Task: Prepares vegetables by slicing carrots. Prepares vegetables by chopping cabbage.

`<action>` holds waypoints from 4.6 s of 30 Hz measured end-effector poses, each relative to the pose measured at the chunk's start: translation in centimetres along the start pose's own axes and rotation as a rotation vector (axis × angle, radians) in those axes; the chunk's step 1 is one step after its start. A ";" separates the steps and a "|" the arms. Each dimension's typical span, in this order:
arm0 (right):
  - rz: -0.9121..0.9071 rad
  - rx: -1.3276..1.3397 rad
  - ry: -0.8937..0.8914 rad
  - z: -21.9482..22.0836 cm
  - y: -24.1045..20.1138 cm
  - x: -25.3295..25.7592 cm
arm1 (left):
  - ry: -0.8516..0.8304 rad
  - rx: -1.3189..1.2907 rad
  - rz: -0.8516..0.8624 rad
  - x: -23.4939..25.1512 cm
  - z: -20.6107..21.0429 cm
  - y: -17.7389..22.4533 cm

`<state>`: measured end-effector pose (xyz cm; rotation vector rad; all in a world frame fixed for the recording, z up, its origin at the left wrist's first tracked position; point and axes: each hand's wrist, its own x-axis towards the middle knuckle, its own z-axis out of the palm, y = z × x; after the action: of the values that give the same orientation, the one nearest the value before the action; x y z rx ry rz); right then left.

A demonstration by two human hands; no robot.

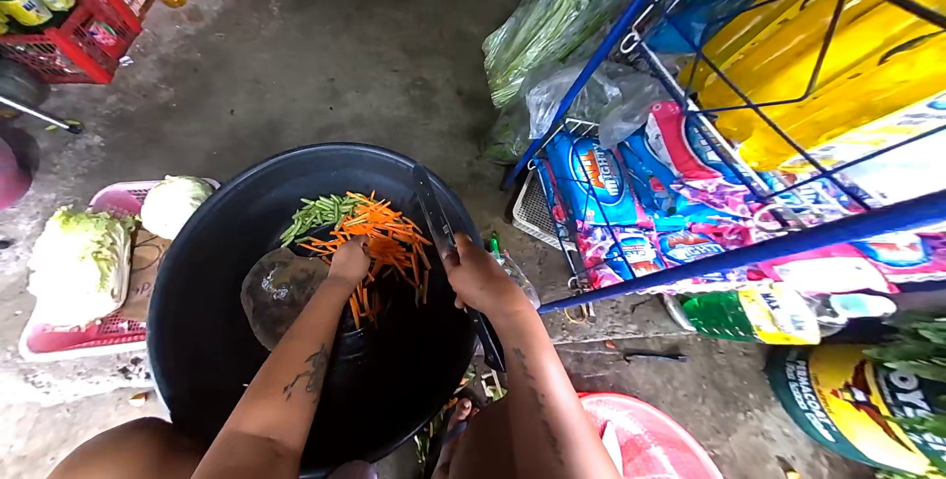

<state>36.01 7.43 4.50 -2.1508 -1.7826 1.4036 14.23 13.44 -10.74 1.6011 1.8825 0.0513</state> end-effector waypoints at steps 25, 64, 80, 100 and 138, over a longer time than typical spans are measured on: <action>-0.029 -0.025 -0.009 -0.3 0.3 0.2 | 0.025 0.311 0.006 0.2 5.7 0.2; 0.001 -0.570 -0.301 15.0 -3.5 -0.8 | 0.377 -0.272 -0.039 -3.2 0.3 -12.0; -0.103 -0.571 -0.216 16.7 -7.0 3.2 | 0.410 -0.278 -0.096 -3.7 0.2 -12.1; -0.122 -0.550 -0.207 15.1 -6.7 1.8 | 0.403 -0.260 -0.106 -3.6 0.5 -12.1; -0.036 -0.297 -0.122 6.6 -1.4 0.4 | -0.171 0.185 -0.206 -8.9 5.8 -0.9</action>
<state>30.75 4.86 1.05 -2.1901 -2.1884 1.3648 16.66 3.08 -11.62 1.4685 1.9507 -0.3463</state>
